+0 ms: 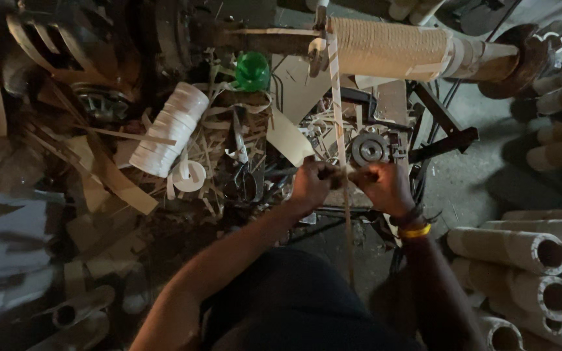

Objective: The person cuts thin paper strips with scissors and winds them around a rotating cylindrical mandrel mounted on a workshop machine, guiding the strip by hand as the drum turns to build up a wrapped roll. They repeatedly feed new strips, tear off finished pieces, and continue winding around the cylinder.

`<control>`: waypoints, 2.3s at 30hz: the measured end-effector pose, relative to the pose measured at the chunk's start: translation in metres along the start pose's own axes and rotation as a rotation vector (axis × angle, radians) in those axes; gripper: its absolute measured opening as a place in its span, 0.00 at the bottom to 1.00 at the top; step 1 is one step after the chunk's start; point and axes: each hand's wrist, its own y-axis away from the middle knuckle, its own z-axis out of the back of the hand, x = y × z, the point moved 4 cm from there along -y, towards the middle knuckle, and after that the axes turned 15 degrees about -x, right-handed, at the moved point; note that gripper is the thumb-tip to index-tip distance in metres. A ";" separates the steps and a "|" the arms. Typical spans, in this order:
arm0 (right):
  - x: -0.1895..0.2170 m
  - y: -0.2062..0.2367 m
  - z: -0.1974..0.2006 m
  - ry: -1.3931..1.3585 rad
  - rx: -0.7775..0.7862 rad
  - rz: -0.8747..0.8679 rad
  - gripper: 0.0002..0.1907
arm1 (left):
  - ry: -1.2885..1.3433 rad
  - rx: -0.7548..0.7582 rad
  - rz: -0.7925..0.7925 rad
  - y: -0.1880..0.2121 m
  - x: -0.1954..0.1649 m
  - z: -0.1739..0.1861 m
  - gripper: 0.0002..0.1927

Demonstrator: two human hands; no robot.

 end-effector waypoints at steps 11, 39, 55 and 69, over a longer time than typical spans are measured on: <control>0.051 0.012 0.010 0.114 -0.120 0.094 0.07 | 0.323 0.130 0.048 -0.006 0.024 -0.009 0.11; 0.132 0.093 -0.124 0.273 -0.250 0.074 0.14 | -0.085 0.234 -0.170 -0.048 0.021 -0.001 0.16; 0.020 -0.006 -0.001 -0.491 0.041 -0.314 0.18 | 0.446 0.693 0.350 -0.021 0.068 -0.050 0.09; -0.047 0.016 -0.005 -0.083 0.317 -0.303 0.20 | 0.142 0.068 0.098 0.005 0.026 -0.008 0.17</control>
